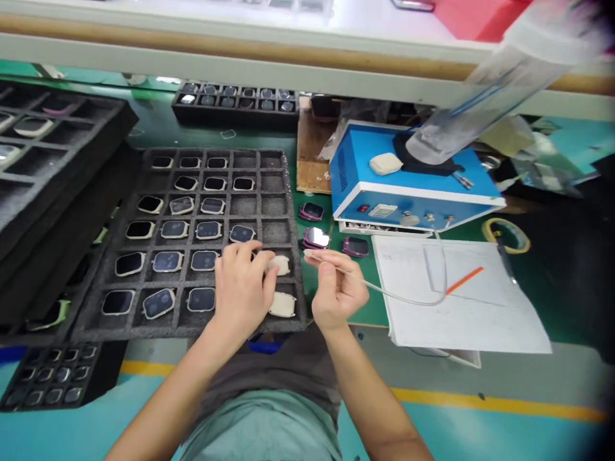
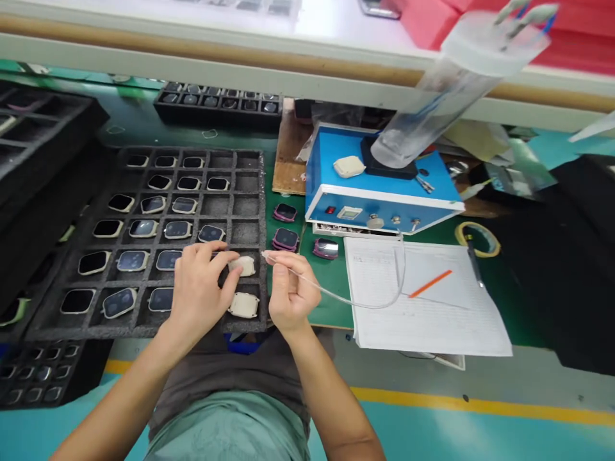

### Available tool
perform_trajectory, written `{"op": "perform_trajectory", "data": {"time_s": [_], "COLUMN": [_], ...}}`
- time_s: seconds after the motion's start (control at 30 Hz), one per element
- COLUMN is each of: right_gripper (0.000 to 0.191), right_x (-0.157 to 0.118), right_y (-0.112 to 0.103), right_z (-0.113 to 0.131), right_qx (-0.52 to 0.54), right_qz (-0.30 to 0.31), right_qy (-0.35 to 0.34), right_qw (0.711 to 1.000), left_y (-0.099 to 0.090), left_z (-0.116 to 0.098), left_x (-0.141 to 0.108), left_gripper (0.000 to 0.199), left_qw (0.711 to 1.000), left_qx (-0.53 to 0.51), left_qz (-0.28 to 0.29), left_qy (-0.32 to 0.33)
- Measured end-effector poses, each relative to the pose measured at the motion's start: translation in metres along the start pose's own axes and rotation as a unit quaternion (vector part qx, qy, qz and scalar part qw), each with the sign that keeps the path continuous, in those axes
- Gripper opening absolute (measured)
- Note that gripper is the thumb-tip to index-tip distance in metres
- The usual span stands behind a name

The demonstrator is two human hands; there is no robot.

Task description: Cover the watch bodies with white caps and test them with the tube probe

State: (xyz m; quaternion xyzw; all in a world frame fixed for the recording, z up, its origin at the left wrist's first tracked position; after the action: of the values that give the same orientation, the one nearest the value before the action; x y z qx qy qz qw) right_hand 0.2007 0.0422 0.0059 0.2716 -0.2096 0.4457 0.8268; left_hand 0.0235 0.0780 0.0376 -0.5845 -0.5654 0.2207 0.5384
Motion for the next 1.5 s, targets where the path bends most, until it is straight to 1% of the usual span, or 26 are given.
{"op": "perform_trajectory", "data": {"time_s": [0.07, 0.1, 0.17, 0.27, 0.37, 0.43, 0.47, 0.53, 0.57, 0.6, 0.63, 0.7, 0.73, 0.77, 0.83, 0.9, 0.93, 0.97, 1.07, 1.13, 1.2, 1.33, 1.5], "right_gripper": [0.010, 0.009, 0.008, 0.007, 0.007, 0.007, 0.007, 0.007, 0.007, 0.008, 0.008, 0.011, 0.013, 0.015, 0.017, 0.017, 0.017, 0.016, 0.015, 0.016, 0.017, 0.016, 0.016], "right_x": [0.000, -0.001, -0.001, -0.002, -0.002, -0.003, -0.004, -0.005, -0.005, -0.005, -0.005, -0.004, -0.003, -0.002, -0.001, 0.000, 0.000, 0.000, -0.001, -0.003, -0.005, -0.007, -0.006], "right_y": [-0.002, -0.004, -0.006, -0.006, -0.006, -0.006, -0.006, -0.004, -0.002, 0.001, 0.003, 0.008, 0.010, 0.011, 0.014, 0.016, 0.017, 0.016, 0.011, 0.010, 0.011, 0.015, 0.014], "right_z": [0.000, -0.001, -0.002, -0.003, -0.002, -0.002, -0.003, -0.004, -0.004, -0.004, -0.003, -0.001, 0.001, 0.002, 0.002, 0.002, 0.002, 0.001, -0.002, -0.005, -0.008, -0.011, -0.011], "right_qx": [-0.009, -0.012, -0.008, -0.004, -0.012, -0.020, -0.024, -0.030, -0.031, -0.030, -0.028, -0.022, -0.019, -0.018, -0.021, -0.026, -0.027, -0.025, -0.015, -0.007, -0.005, -0.017, -0.028], "right_qz": [-0.012, -0.022, -0.038, -0.041, -0.033, -0.026, -0.019, -0.001, 0.011, 0.024, 0.036, 0.056, 0.063, 0.069, 0.080, 0.091, 0.093, 0.092, 0.077, 0.073, 0.082, 0.102, 0.095], "right_qy": [0.009, 0.015, 0.026, 0.035, 0.035, 0.034, 0.034, 0.028, 0.023, 0.015, 0.006, -0.011, -0.017, -0.022, -0.023, -0.019, -0.017, -0.015, -0.003, 0.007, 0.014, 0.023, 0.026], "right_qw": [1.000, 1.000, 0.999, 0.999, 0.999, 0.999, 0.999, 0.999, 0.999, 0.999, 0.999, 0.998, 0.998, 0.997, 0.996, 0.995, 0.995, 0.995, 0.997, 0.997, 0.997, 0.994, 0.995], "left_y": [-0.017, -0.023, -0.032, -0.035, -0.031, -0.029, -0.030, -0.035, -0.035, -0.030, -0.021, 0.004, 0.017, 0.026, 0.039, 0.043, 0.043, 0.041, 0.032, 0.028, 0.031, 0.034, 0.035], "left_z": [0.007, 0.011, 0.016, 0.017, 0.017, 0.018, 0.019, 0.027, 0.031, 0.035, 0.036, 0.030, 0.026, 0.022, 0.020, 0.022, 0.024, 0.026, 0.035, 0.040, 0.039, 0.033, 0.032], "left_x": [-0.011, -0.018, -0.034, -0.054, -0.057, -0.049, -0.042, -0.026, -0.019, -0.014, -0.009, -0.003, -0.002, -0.001, 0.000, -0.001, -0.002, -0.001, -0.001, -0.002, -0.004, -0.004, -0.005], "left_gripper": [0.020, 0.020, 0.020, 0.020, 0.019, 0.020, 0.021, 0.023, 0.024, 0.023, 0.022, 0.020, 0.021, 0.023, 0.032, 0.048, 0.054, 0.055, 0.036, 0.032, 0.036, 0.050, 0.043], "left_qw": [1.000, 1.000, 0.997, 0.987, 0.976, 0.978, 0.983, 0.992, 0.989, 0.977, 0.955, 0.893, 0.861, 0.834, 0.796, 0.779, 0.777, 0.778, 0.780, 0.774, 0.773, 0.793, 0.788], "left_qx": [0.004, -0.008, -0.029, 0.000, 0.044, 0.026, 0.004, -0.069, -0.126, -0.195, -0.272, -0.415, -0.468, -0.507, -0.552, -0.568, -0.571, -0.572, -0.574, -0.580, -0.578, -0.553, -0.561], "left_qz": [-0.012, -0.004, 0.040, 0.115, 0.159, 0.164, 0.151, 0.097, 0.072, 0.056, 0.049, 0.063, 0.072, 0.075, 0.069, 0.054, 0.046, 0.037, -0.016, -0.041, -0.032, 0.004, 0.009], "left_qy": [0.009, 0.021, 0.057, 0.113, 0.139, 0.128, 0.108, 0.034, -0.014, -0.062, -0.104, -0.164, -0.186, -0.205, -0.238, -0.258, -0.261, -0.259, -0.250, -0.253, -0.261, -0.257, -0.253]}}
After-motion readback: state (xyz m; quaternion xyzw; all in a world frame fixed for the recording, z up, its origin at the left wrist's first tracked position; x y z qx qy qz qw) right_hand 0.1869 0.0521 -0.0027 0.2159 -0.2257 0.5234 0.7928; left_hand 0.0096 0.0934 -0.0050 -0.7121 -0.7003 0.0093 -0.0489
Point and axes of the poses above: each hand's wrist, its own x-axis towards the middle knuckle, its own y-axis out of the palm, z = x × y, the point moved 10 cm from there along x, towards the middle knuckle, and after that the axes turned 3 degrees about x, right-handed, at the moved point
